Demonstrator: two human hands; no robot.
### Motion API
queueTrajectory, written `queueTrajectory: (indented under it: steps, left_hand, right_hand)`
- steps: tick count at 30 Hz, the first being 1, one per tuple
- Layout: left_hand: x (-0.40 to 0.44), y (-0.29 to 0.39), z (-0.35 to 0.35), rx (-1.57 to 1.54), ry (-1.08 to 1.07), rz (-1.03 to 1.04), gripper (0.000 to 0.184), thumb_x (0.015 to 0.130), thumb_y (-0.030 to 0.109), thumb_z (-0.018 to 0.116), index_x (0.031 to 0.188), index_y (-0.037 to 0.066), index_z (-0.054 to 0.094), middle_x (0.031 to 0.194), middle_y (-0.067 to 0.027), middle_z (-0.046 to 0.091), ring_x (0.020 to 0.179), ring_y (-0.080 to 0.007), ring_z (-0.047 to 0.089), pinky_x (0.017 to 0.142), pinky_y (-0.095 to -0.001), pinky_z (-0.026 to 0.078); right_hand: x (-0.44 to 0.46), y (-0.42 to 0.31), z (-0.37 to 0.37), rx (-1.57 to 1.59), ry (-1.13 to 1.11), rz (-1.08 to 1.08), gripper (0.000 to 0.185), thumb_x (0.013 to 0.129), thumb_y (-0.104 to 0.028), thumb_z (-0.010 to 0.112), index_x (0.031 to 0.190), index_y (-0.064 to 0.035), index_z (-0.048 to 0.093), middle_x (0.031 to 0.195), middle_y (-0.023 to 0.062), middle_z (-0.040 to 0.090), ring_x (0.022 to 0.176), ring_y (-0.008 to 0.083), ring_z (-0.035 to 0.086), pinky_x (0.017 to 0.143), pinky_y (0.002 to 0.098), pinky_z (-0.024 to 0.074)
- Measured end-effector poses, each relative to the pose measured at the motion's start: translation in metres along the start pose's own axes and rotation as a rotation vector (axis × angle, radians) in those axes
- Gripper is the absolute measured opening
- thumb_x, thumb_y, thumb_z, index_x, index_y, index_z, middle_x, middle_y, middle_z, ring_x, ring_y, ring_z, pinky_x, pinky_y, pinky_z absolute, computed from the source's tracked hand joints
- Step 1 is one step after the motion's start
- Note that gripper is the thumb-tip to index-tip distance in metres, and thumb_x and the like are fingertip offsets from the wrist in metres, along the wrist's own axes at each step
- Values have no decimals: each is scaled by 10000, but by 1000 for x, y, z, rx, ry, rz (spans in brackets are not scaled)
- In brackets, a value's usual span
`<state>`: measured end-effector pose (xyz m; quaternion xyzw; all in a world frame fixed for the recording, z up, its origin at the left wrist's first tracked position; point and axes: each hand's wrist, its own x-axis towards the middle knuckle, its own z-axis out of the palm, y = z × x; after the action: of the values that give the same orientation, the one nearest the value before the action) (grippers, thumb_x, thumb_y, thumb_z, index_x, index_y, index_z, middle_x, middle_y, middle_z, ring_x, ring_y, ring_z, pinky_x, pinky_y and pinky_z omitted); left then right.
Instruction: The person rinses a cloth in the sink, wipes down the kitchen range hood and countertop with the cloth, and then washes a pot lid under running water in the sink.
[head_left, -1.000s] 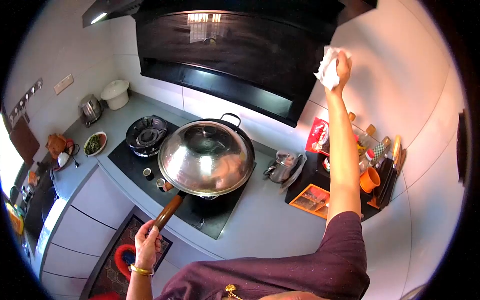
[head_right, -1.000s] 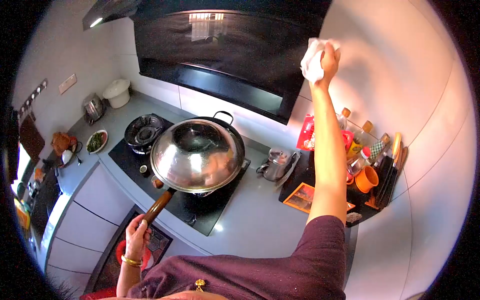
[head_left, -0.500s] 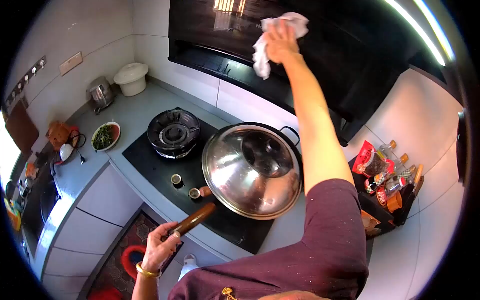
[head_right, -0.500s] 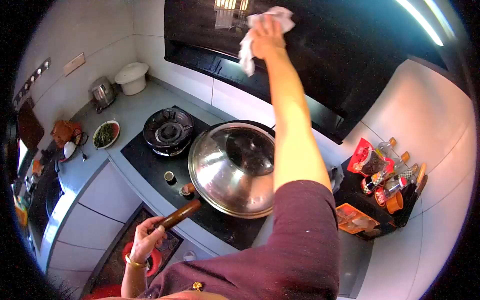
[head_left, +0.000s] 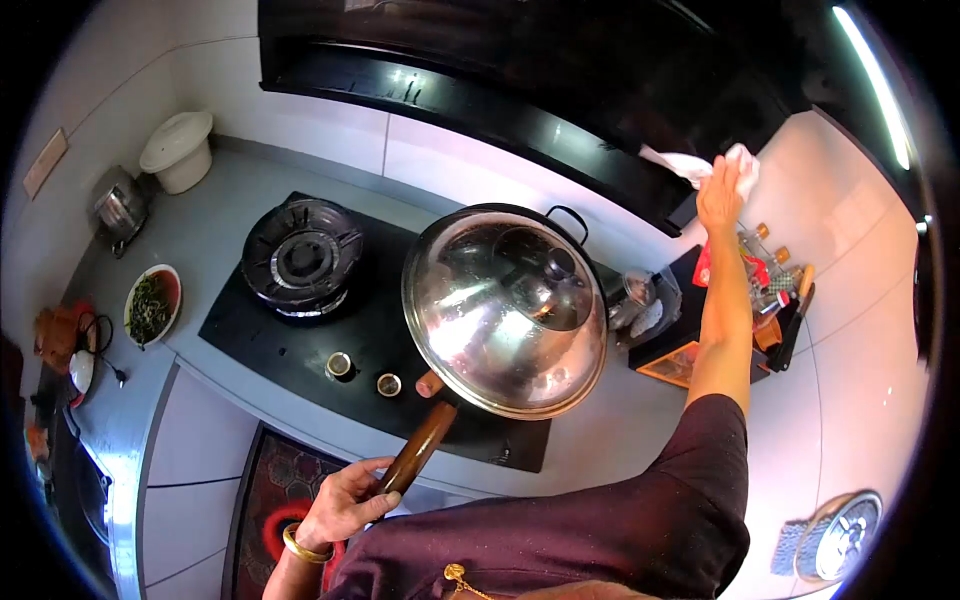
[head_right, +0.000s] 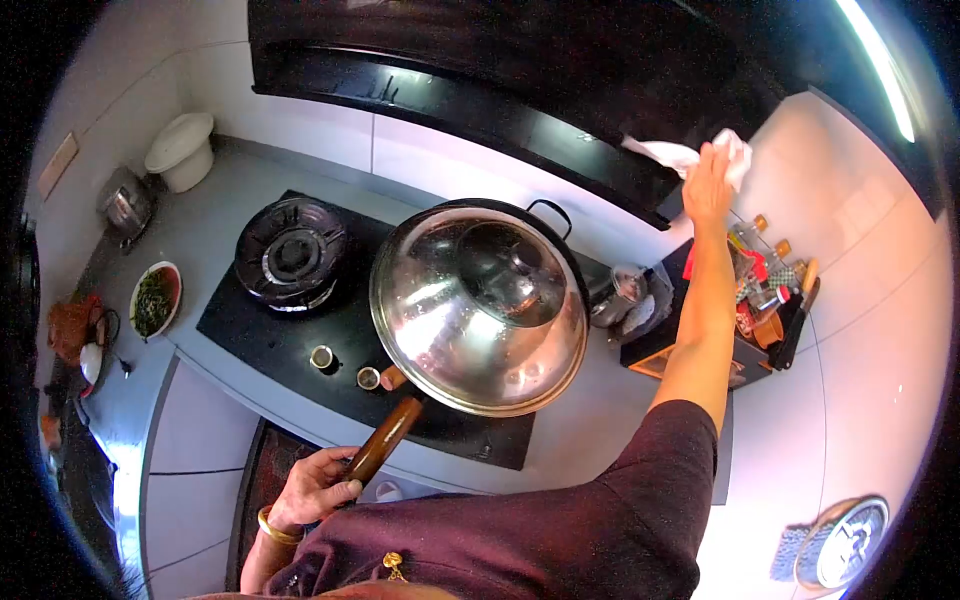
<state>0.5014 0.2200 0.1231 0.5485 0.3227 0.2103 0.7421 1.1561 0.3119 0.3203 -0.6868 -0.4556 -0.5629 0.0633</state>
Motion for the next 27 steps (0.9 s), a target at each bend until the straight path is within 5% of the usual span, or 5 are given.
queueTrajectory:
  steps: [8,12,14,24,27]
  left_hand:
    - [8,19,-12,-127,66,-104,462,781,23,640,1209,-30,475,764,-61,615,654,-76,550,584,-205,434]
    - [7,25,-16,-37,89,-121,446,762,-8,634,1180,-58,489,828,-82,622,707,-89,557,613,-217,447]
    - [9,11,-17,-70,105,-105,439,764,22,648,1175,-41,506,782,-61,615,673,-72,540,583,-210,431]
    - [2,11,-12,2,187,-58,408,806,116,649,1174,-12,528,756,-32,609,667,-53,524,591,-206,432]
    - [0,17,-14,5,133,-137,433,809,80,636,1194,-50,489,945,-76,617,783,-99,554,663,-230,455]
  right_hand:
    - [110,-50,9,234,385,905,544,831,-162,410,1262,143,275,1387,307,201,1281,479,160,1059,526,110]
    - [249,-113,-22,207,447,957,502,756,-267,517,1081,115,503,1239,263,378,1121,410,361,969,508,238]
    - [288,-190,-48,165,421,955,662,723,-302,556,1206,124,402,1357,329,233,1269,502,163,1052,551,83]
    - [260,-380,-69,328,449,-437,405,817,-241,465,1168,-44,515,1308,140,424,1278,288,298,1075,442,176]
    - [233,-343,-51,275,-5,-692,394,844,-214,478,1225,-117,460,1303,44,432,1211,209,386,989,409,253]
